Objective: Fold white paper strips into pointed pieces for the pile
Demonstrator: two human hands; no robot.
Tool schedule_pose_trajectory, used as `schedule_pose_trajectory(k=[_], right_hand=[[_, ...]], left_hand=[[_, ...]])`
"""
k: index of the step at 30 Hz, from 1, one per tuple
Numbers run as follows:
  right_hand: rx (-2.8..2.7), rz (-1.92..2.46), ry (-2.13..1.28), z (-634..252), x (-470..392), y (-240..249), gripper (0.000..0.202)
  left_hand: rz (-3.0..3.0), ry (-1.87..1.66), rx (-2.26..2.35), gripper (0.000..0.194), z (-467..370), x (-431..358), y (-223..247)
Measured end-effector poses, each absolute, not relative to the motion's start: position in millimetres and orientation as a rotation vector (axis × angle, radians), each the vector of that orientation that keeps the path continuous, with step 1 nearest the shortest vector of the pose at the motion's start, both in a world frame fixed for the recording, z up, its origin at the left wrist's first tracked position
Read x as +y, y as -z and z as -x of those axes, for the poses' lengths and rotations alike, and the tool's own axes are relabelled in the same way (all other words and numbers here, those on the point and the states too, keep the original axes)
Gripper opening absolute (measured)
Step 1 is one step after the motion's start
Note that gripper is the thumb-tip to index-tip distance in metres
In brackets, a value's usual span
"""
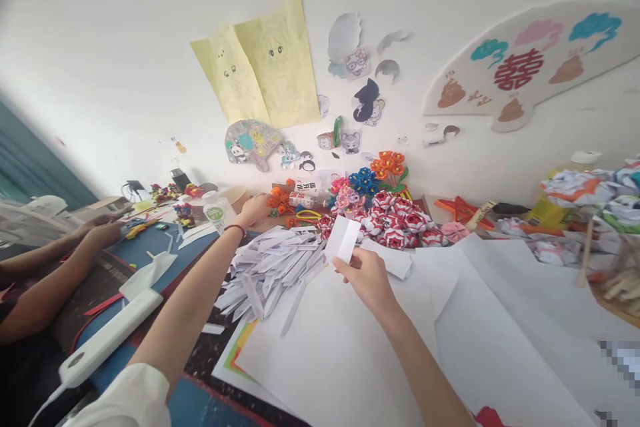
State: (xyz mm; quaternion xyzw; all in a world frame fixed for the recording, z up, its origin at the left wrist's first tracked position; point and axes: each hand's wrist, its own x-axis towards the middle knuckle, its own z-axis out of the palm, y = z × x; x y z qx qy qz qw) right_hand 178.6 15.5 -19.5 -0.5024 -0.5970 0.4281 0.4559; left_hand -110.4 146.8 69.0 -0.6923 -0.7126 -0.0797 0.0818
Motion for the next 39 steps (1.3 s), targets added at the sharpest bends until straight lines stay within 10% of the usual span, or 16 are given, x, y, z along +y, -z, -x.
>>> schedule_pose_trajectory(k=[21, 39], right_hand=[[-1.460, 1.108, -1.194, -177, 15, 21, 0.030], [-1.550, 1.004, -1.315, -167, 8, 22, 0.039]], left_hand=[[2.804, 1.620, -1.870, 0.027, -9, 11, 6], [2.367, 1.530, -1.787, 0.011, -9, -5, -6]])
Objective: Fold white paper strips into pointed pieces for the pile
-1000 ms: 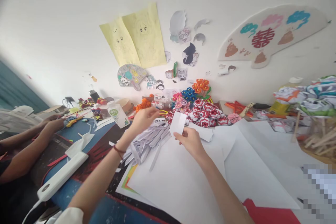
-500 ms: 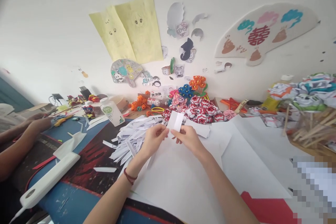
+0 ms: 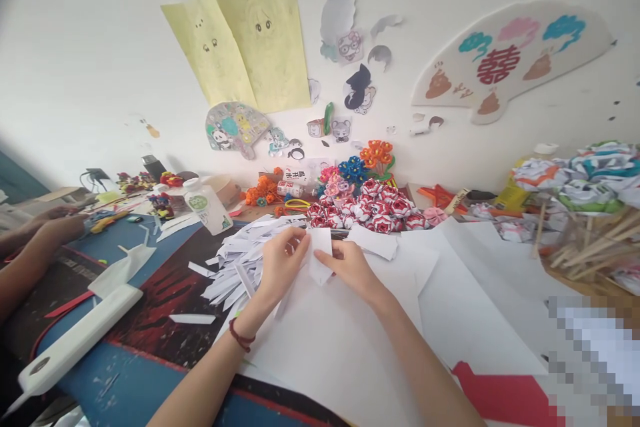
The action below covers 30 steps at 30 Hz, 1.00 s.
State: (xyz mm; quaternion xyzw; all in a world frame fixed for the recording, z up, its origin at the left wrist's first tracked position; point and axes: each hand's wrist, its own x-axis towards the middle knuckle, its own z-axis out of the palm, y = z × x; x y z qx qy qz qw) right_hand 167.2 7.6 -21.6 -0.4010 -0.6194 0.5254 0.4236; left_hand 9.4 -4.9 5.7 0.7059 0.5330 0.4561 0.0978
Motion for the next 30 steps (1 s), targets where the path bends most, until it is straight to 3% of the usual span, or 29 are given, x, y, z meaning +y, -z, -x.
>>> schedule_pose_trajectory(k=[11, 16, 21, 30], right_hand=[[-1.497, 0.983, -1.156, -168, 7, 19, 0.041], [-1.592, 1.041, -1.048, -169, 6, 16, 0.038], [-1.696, 1.094, -0.931, -170, 1, 11, 0.035], [-1.701, 1.079, -0.967, -171, 1, 8, 0.035]], left_hand=[[-2.812, -1.304, 1.406, 0.027, -2, -5, 7], [-2.296, -1.447, 1.342, 0.016, -6, -3, 0], [-1.805, -1.348, 1.323, 0.022, -3, 3, -8], [-1.758, -1.156, 1.222, 0.027, 3, 4, -9]])
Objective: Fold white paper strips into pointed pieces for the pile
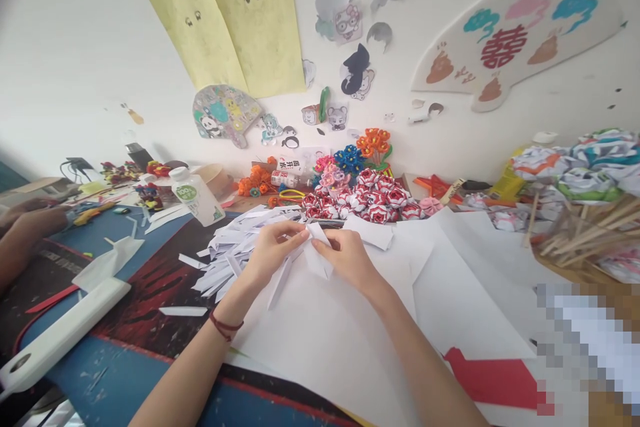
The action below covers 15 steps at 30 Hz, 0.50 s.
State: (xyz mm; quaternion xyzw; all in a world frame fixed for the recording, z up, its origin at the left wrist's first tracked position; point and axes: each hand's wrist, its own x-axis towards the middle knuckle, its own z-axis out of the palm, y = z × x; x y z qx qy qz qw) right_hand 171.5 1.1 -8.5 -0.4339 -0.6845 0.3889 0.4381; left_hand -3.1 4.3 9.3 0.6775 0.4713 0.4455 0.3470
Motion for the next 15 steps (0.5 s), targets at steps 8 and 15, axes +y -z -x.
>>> schedule_pose_trajectory(k=[8, 15], right_hand=[[-1.676, 1.041, -1.103, -171.7, 2.7, 9.6, 0.032], [-1.652, 1.007, -1.155, -171.2, 1.9, 9.3, 0.030]], left_hand=[[-1.749, -1.159, 1.235, 0.024, 4.3, 4.7, -10.4], [-1.765, -1.172, 1.240, 0.022, 4.4, 4.3, -11.1]])
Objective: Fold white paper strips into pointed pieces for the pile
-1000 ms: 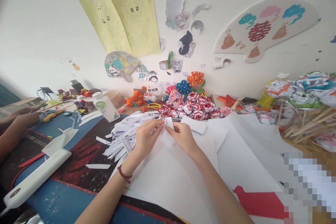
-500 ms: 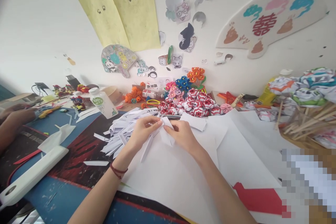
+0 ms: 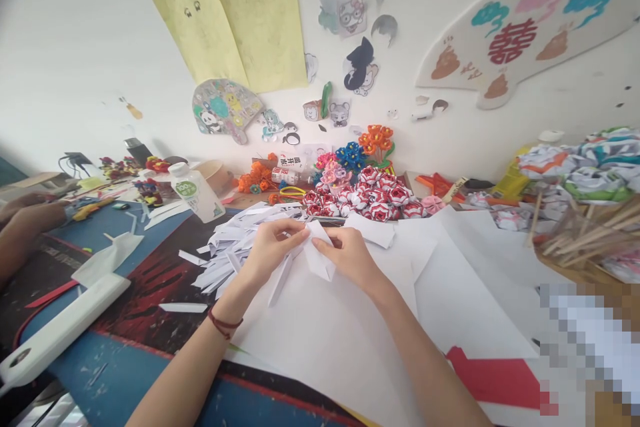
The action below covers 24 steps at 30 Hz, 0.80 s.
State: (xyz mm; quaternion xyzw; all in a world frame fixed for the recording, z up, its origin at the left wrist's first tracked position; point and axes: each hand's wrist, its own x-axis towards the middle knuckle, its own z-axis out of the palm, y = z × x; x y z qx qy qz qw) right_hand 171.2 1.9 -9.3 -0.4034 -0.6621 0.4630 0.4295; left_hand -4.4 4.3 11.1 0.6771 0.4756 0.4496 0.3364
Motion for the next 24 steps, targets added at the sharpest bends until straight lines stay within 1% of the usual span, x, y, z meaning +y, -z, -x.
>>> schedule_pose_trajectory(k=[11, 15, 19, 24], right_hand=[[-1.650, 1.020, -1.171, -171.1, -0.9, 5.6, 0.033], [-1.658, 1.026, -1.162, -170.8, -1.7, 4.8, 0.037], [-1.671, 1.072, -1.066, -169.9, -2.6, 4.2, 0.040], [-1.673, 1.063, -1.019, -169.7, -2.5, 3.4, 0.037]], left_hand=[[-1.754, -1.192, 1.229, 0.022, 4.6, 4.4, -8.3], [-1.756, -1.198, 1.240, 0.020, 3.1, 2.9, -8.9], [-1.763, -1.215, 1.251, 0.017, 0.6, 0.5, -10.4], [-1.772, -1.162, 1.222, 0.020, 3.1, 0.7, -13.3]])
